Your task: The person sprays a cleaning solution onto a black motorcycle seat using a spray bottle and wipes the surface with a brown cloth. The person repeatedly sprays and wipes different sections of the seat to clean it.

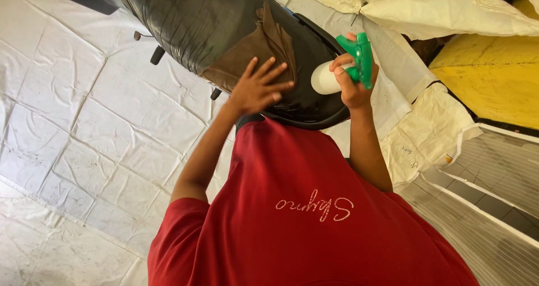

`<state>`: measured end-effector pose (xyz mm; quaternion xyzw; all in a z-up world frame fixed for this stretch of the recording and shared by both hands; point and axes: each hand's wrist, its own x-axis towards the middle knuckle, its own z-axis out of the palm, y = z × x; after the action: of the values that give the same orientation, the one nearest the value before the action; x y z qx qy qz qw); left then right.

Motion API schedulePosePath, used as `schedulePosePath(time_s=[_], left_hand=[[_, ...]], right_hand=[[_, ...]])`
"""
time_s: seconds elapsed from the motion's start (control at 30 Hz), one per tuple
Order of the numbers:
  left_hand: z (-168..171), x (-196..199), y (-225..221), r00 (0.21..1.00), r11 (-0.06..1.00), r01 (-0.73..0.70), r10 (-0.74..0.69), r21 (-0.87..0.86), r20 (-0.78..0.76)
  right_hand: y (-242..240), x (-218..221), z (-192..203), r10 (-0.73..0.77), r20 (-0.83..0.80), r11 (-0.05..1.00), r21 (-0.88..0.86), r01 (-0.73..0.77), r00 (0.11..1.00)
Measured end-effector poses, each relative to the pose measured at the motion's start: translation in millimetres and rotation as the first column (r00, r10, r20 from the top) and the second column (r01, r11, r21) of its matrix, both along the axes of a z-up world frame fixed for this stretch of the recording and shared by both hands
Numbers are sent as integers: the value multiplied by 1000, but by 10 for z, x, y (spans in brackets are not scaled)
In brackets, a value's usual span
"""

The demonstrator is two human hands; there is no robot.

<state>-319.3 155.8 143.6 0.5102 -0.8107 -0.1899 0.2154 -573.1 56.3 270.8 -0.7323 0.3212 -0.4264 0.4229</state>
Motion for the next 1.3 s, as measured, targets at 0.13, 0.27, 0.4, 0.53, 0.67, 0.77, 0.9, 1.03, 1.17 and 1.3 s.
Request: schedulePosePath(time_s=[0.13, 0.27, 0.4, 0.53, 0.67, 0.77, 0.9, 1.03, 1.17, 1.3], left_hand=[[-170, 258, -370, 976, 977, -211, 213, -34, 53], [-519, 0, -530, 883, 904, -388, 421, -181, 207], [-10, -462, -240, 987, 996, -86, 84, 8, 136], [-129, -263, -355, 989, 997, -80, 80, -8, 126], [-232, 15, -674, 904, 918, -383, 395, -99, 163], [-384, -167, -785, 860, 888, -456, 457, -58, 227], [-40, -566, -401, 955, 970, -220, 193, 102, 227], [-185, -554, -304, 991, 998, -37, 43, -49, 127], [-171, -272, -764, 983, 981, -177, 172, 82, 61], [-250, -385, -1059, 925, 936, -311, 338, -166, 172]], right_hand=[[-39, -63, -69, 38, 31, 999, -18, -38, 999], [-79, -96, -131, 38, 80, 999, -26, -36, 996], [4, -156, -129, -28, 119, 998, -48, 34, 992], [34, -191, -99, -30, 125, 997, -62, 38, 992], [9, -236, -120, -2, 117, 999, -50, 8, 993], [2, -221, -120, 3, 97, 997, -77, 5, 995], [104, -243, -175, 4, 89, 994, -113, 6, 996], [133, -358, -438, 89, 351, 977, -212, -14, 932], [339, -337, -93, -81, 279, 991, -78, 107, 957], [340, -389, -180, -49, 318, 995, -63, 73, 947]])
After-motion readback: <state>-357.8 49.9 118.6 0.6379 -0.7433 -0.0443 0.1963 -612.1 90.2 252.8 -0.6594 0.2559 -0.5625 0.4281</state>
